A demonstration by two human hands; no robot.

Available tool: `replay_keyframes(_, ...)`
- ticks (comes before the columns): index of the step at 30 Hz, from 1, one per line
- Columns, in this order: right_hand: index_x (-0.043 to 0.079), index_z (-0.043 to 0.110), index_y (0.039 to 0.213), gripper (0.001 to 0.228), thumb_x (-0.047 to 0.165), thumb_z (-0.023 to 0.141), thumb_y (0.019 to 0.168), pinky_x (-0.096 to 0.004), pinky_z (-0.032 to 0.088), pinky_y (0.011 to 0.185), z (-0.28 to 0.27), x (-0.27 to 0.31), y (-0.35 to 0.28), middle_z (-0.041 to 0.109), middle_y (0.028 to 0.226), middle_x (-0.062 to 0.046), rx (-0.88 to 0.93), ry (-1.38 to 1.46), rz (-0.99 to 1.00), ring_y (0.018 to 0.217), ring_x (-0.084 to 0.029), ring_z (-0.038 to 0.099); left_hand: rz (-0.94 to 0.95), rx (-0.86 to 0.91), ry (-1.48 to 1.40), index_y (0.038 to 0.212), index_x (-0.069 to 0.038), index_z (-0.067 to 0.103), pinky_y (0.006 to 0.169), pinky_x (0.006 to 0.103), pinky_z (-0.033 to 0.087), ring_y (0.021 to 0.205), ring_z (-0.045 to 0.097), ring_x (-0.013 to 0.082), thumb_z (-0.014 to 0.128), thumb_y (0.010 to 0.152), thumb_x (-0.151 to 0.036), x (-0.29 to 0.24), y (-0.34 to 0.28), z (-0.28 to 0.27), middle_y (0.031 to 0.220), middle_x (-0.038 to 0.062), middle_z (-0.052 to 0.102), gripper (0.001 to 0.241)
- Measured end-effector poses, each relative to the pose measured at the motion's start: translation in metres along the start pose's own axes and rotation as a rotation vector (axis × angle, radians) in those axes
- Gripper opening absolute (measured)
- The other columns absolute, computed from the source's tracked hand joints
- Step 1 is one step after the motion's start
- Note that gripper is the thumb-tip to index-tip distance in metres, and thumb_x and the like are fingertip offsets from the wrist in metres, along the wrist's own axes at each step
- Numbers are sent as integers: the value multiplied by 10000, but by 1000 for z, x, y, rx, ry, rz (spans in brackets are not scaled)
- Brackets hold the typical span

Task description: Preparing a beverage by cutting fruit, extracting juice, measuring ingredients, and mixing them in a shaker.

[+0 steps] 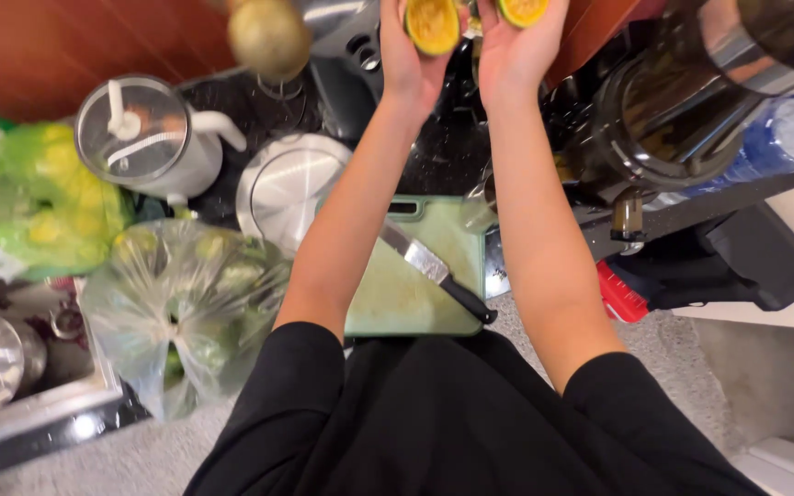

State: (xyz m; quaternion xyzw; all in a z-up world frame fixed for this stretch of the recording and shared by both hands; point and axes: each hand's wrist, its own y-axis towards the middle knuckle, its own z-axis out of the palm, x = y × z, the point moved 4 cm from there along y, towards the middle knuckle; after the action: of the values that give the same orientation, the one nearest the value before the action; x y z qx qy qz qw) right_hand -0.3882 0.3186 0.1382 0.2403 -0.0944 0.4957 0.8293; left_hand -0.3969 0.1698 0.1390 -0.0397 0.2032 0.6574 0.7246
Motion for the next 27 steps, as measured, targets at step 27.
replay_keyframes(27,-10,579,1278,503,173,868,909,-403,540,959,89,-126,-256,693,1179,-170,1266,-1352,390,1102,-302,691,198,-619,577,1271,-15,525,1049,398,449,1151,560,206,477,1116,-312,-128,-271,-186,1212,111,580,339)
